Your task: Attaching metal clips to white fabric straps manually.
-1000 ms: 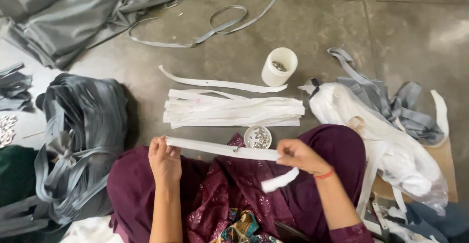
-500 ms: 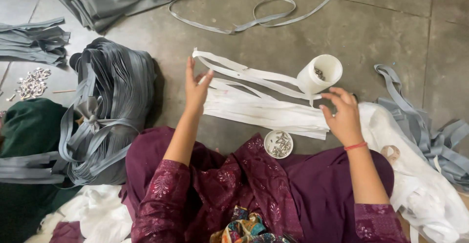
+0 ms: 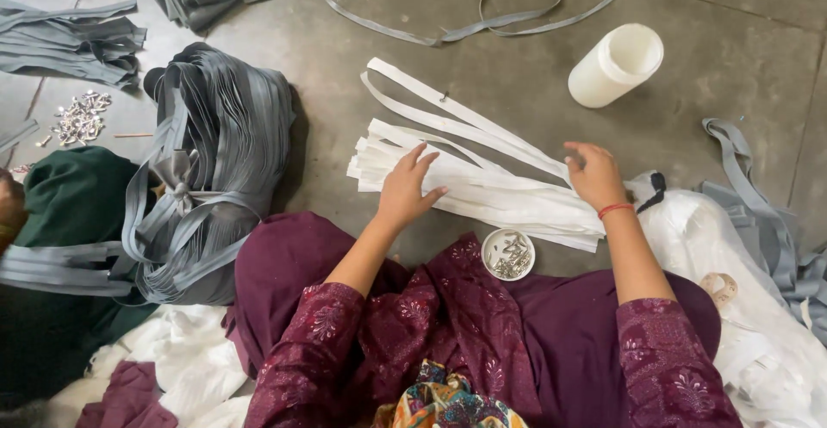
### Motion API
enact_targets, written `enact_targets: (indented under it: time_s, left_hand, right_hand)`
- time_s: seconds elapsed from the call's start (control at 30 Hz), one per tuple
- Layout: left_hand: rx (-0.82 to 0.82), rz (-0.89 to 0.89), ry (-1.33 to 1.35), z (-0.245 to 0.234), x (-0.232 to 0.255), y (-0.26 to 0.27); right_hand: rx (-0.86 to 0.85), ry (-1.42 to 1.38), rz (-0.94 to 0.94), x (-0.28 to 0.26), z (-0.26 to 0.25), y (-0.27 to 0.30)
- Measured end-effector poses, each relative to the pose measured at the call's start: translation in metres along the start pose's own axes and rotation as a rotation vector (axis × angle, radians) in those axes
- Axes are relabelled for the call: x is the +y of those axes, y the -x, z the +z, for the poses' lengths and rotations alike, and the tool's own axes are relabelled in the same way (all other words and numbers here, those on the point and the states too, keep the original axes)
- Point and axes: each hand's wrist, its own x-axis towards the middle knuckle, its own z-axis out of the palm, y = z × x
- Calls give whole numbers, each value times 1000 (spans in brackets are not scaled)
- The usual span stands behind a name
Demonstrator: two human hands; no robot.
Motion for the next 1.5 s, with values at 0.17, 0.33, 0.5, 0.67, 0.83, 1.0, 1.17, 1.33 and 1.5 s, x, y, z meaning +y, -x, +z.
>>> enact_targets:
  time_s: [0.17,0.33,0.5,0.67,0.83,1.0,1.17,1.33,1.5]
  left_hand:
    - [-90,222,-303,19,-3,-20]
    - [-267,170,-477,33,-6,-24]
    - [-435,36,-684,45,-4,-8]
    - [-424,5,-649,56,-7,6]
    - [-154,47,-327,71,-17,-3]
    - [-134,-111,-110,75,-17,-28]
    - [14,-51,350,79,-30,-33]
    - [93,-57,938,38,23,-3]
    - [20,-2,1231,36,51,48]
  right_hand:
    - [-134,43,-52,-39,25,38]
    - [-106,307,-170,-63,33,61]
    - [-178,329,-67,-47,43,69]
    - [-153,289,-11,-50,51,76]
    - [-78,307,-91,-71,55,93]
    - [-132,338,-104,-91,62,113]
    - [-128,296,-78,-93,67,116]
    - [38,166,-48,-120,51,109]
    - [210,69,-348,-176,19,108]
